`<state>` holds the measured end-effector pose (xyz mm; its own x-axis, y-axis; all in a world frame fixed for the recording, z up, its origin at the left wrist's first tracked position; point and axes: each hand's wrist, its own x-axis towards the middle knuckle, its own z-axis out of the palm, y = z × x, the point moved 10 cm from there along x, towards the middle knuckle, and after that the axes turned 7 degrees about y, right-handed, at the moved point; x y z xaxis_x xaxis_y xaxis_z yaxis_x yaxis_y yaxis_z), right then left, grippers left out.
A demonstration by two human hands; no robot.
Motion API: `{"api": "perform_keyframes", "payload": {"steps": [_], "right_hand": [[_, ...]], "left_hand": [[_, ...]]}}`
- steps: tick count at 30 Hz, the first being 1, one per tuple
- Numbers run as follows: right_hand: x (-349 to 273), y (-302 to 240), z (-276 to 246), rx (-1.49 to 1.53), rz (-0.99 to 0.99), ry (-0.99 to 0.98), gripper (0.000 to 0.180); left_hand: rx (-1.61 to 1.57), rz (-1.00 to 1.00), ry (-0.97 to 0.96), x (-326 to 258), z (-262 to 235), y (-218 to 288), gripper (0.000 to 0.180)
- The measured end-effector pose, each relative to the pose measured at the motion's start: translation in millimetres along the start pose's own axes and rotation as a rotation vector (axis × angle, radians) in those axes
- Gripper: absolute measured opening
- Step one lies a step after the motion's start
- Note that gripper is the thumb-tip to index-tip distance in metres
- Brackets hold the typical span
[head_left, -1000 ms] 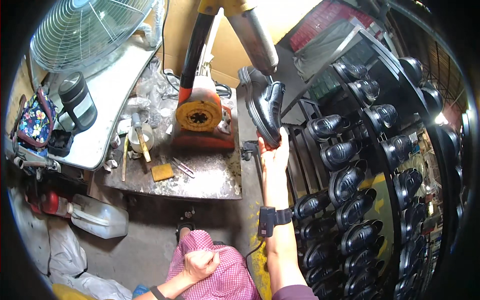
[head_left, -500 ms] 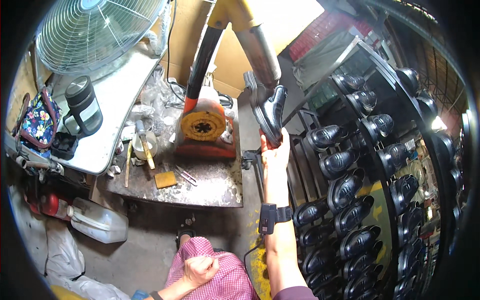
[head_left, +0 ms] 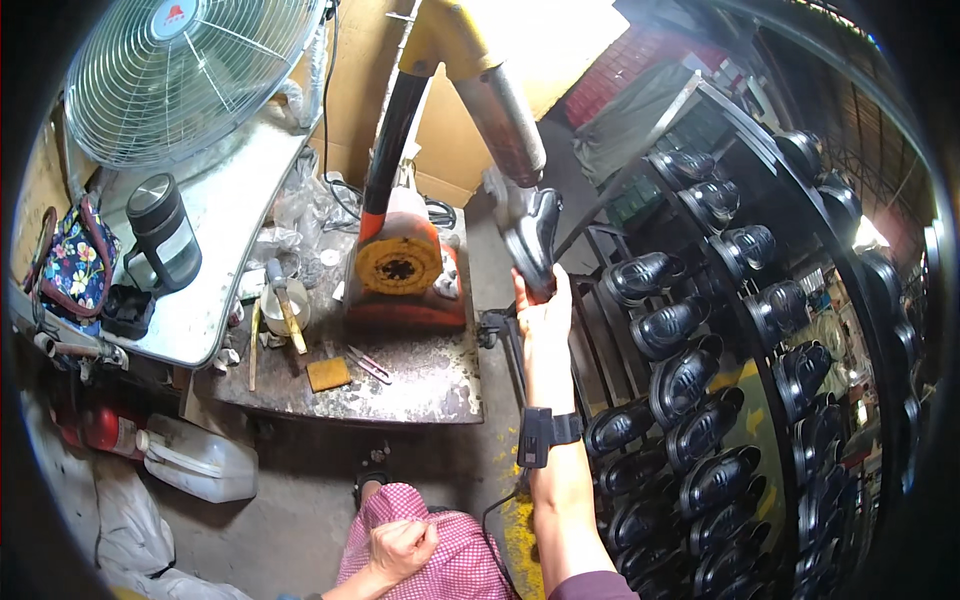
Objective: Inspecting and organizing finished black shoes on a rolling rack in a shoe factory.
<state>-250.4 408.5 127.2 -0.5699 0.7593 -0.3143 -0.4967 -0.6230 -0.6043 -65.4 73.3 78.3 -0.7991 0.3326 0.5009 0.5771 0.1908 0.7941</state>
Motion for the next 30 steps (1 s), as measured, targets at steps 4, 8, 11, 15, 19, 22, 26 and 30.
{"api": "perform_keyframes", "payload": {"steps": [4,8,11,15,19,22,26,30], "right_hand": [[-17.7,-24.0,-17.3,-0.408,-0.315,-0.099,0.050],[-46.6,-55.8,-7.2,-0.854,-0.904,-0.144,0.067],[-69.7,-63.5,11.9,-1.006,-1.066,-0.121,0.068],[-73.1,-66.4,32.2,-1.071,-1.127,-0.079,0.066],[-70.0,-76.3,50.3,-1.174,-1.153,0.000,0.069],[-64.7,-80.6,62.0,-1.249,-1.097,0.055,0.069],[-61.9,-80.9,71.6,-1.285,-1.021,0.061,0.068],[-66.5,-93.2,70.1,-1.362,-1.197,0.069,0.069]], "left_hand": [[-0.015,-0.001,0.005,-1.1,2.1,-0.6,0.023],[-0.005,0.019,0.000,1.2,2.8,4.8,0.022],[-0.008,0.011,0.000,0.7,3.0,3.1,0.022],[-0.009,0.016,0.026,-1.1,2.5,1.2,0.022],[0.024,-0.002,-0.036,-2.9,8.2,0.5,0.022],[0.028,-0.010,-0.032,-1.4,8.1,1.8,0.023],[-0.023,0.000,0.021,-2.0,3.9,0.3,0.020],[-0.035,-0.003,0.008,-0.3,5.4,2.9,0.018]]}}
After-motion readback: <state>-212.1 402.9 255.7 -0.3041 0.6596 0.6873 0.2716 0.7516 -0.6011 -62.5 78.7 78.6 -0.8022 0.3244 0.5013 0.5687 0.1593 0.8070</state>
